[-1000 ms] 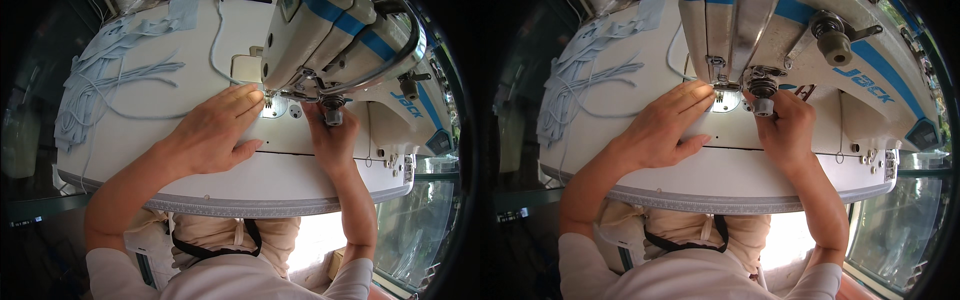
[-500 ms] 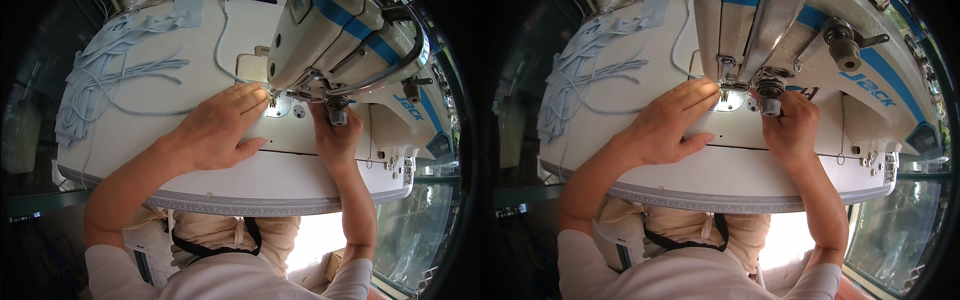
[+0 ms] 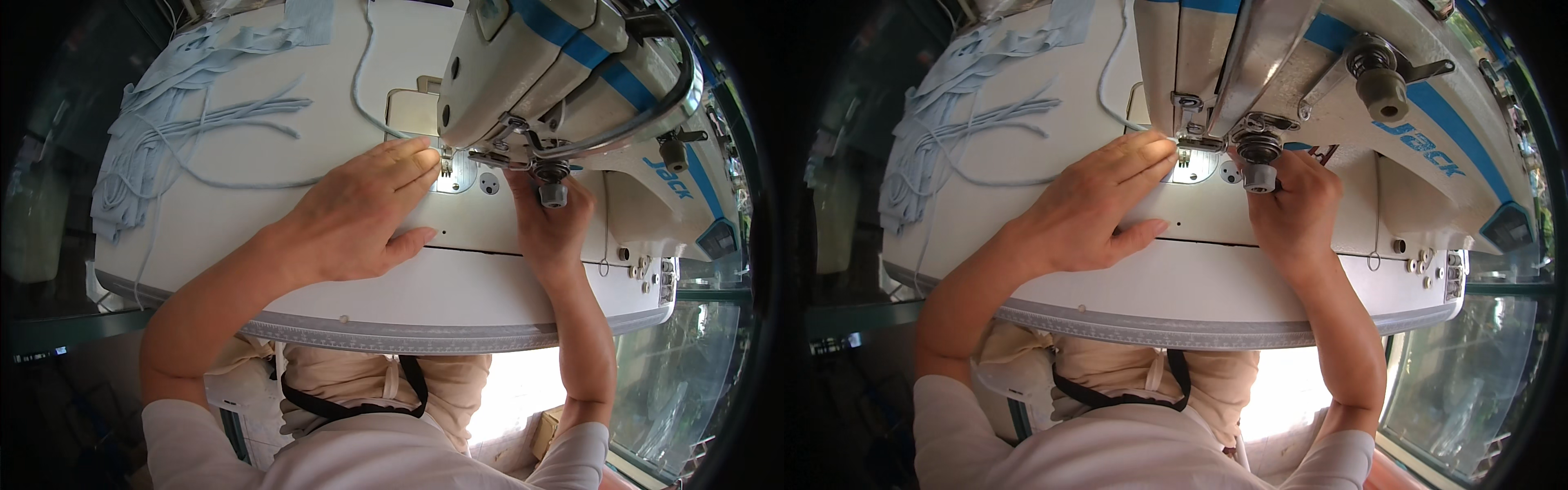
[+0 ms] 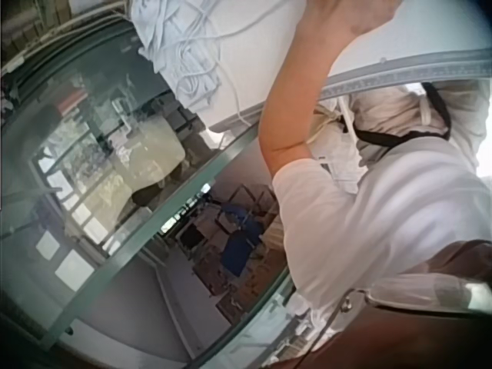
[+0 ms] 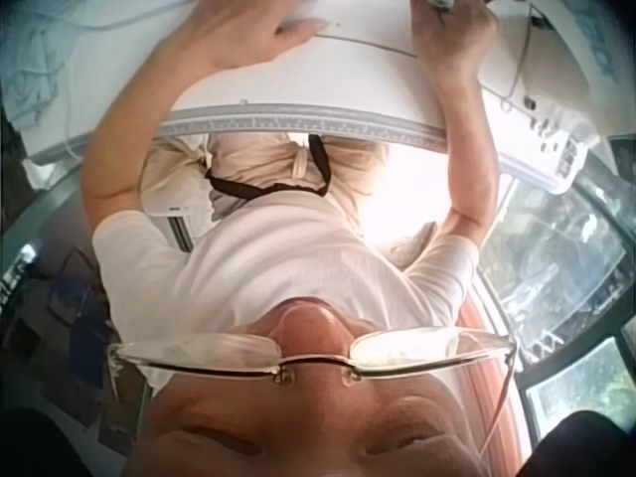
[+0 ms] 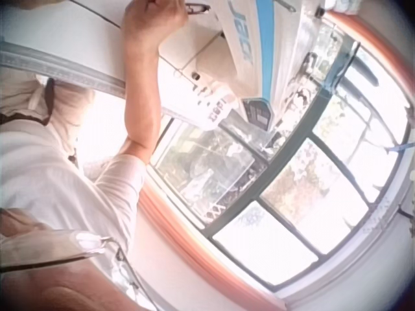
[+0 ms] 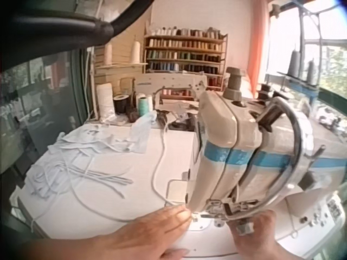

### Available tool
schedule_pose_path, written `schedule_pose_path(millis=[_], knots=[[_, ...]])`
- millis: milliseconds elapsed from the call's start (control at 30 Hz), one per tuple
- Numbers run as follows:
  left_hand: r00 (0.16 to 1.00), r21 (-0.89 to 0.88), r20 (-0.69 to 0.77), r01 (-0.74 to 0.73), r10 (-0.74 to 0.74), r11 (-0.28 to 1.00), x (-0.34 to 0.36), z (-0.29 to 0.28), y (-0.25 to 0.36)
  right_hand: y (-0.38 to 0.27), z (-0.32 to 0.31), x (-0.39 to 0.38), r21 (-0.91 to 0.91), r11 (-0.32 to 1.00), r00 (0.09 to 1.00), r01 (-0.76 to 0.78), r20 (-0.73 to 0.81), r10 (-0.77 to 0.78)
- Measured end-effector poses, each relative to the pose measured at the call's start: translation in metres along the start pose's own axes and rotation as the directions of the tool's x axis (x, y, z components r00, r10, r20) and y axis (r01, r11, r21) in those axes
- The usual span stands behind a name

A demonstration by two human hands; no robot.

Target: The person threads a needle, then uses a sewing machine to stitch a light blue elastic band. After sewing, they use scissors to trim the excess elastic and thread, then fold the finished piece.

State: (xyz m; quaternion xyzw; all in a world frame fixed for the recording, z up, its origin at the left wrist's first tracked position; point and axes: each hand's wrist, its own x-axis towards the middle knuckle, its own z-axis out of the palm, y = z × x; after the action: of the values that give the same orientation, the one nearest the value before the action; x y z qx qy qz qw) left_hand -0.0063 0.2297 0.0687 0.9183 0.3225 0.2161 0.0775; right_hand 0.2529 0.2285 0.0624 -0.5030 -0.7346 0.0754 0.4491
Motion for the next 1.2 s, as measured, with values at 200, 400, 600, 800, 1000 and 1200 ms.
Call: schedule_pose_path(millis=[200,400,600,800,1000,1200], knots=[[1.0,-0.019,-0.008,-0.01,0.01,1.0,0.001,0.0,0.001,0.006,-0.001,-0.005,-0.027,0.997,0.996,-0.076,0.054,0.078],[1.0,-0.009,0.001,0.0,0.0,1.0,0.001,-0.002,0.003,-0.005,-0.002,-0.003,0.04,0.996,0.991,-0.084,0.11,0.08],[1.0,0.007,0.001,-0.002,0.002,1.0,0.003,0.001,0.003,-0.002,-0.005,-0.005,-0.037,0.992,0.976,-0.121,0.178,0.126],[1.0,-0.014,-0.031,0.0,0.0,1.0,0.0,0.005,0.0,-0.004,0.0,-0.005,0.031,0.996,0.984,-0.084,0.163,0.077],[0.961,0.332,0.0,0.261,-0.277,0.906,-0.005,-0.024,-0.017,0.002,-0.007,-0.01,-0.028,0.998,0.978,0.059,0.201,-0.052],[0.851,0.403,-0.088,0.506,-0.518,0.763,-0.009,-0.098,-0.061,0.001,-0.005,-0.009,-0.035,0.996,0.977,0.085,0.197,-0.077]])
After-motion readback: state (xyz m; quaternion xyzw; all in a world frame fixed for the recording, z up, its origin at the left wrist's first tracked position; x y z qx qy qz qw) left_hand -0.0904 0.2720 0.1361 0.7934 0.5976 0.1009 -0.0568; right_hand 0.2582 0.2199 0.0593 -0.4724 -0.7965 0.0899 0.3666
